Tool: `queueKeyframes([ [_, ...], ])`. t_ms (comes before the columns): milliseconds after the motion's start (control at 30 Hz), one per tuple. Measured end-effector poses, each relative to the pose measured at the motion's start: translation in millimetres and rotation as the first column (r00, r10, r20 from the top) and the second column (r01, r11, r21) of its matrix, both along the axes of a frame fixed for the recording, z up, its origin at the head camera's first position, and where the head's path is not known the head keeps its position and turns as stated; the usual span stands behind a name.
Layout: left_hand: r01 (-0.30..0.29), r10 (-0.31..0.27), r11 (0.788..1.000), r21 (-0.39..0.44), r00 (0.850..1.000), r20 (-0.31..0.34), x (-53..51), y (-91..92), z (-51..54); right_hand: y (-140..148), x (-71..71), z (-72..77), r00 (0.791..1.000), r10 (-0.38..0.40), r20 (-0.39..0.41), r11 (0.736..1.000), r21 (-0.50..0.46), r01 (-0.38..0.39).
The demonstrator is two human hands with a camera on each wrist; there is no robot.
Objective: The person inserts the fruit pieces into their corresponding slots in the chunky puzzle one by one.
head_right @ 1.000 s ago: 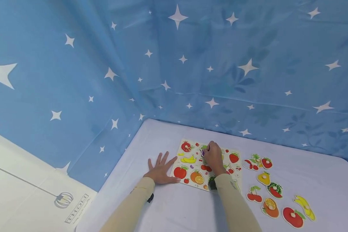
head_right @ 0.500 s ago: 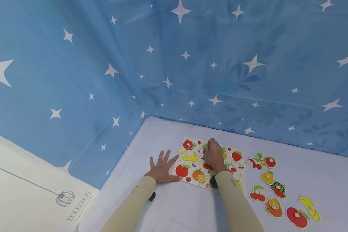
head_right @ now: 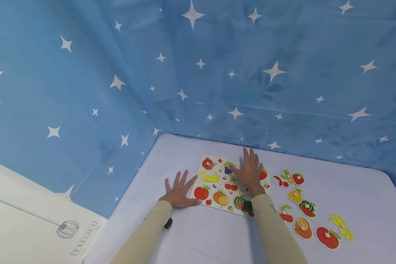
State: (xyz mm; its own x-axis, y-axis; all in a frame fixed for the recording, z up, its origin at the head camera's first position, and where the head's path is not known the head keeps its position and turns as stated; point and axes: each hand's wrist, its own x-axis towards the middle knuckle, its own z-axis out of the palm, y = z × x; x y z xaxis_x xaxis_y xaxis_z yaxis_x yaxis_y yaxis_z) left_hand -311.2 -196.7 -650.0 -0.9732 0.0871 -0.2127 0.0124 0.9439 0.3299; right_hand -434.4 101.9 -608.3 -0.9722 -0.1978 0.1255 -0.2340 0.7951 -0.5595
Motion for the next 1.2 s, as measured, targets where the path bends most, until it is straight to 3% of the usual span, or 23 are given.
queueKeyframes([
  [333, -0.016, 0.015, 0.999, 0.04, 0.999, 0.031, 5.0, -5.4, 10.2, 35.5, 6.3, 16.9, 1.0, -0.013, 0.018, 0.999, -0.051, 0.014],
  [567, -0.025, 0.023, 0.999, 0.048, 0.998, 0.05, 7.6, -8.8, 11.8, 64.1, 10.0, 16.0, 0.999, -0.04, 0.008, 0.999, -0.033, 0.04],
  [800, -0.009, 0.006, 0.999, 0.05, 0.999, 0.05, 8.2, -9.5, 16.1, 96.8, 18.5, 14.8, 0.995, -0.074, 0.064, 0.997, -0.022, 0.076],
  [1033, 0.001, -0.005, 0.998, 0.068, 0.998, 0.056, 9.0, -4.0, 28.7, 126.9, 30.0, 22.2, 0.987, -0.115, 0.113, 0.989, -0.077, 0.124],
  [1200, 0.013, -0.017, 0.999, 0.048, 0.997, 0.07, 7.7, 1.1, 27.5, 148.2, 36.7, 20.7, 0.978, -0.135, 0.162, 0.984, -0.091, 0.151],
])
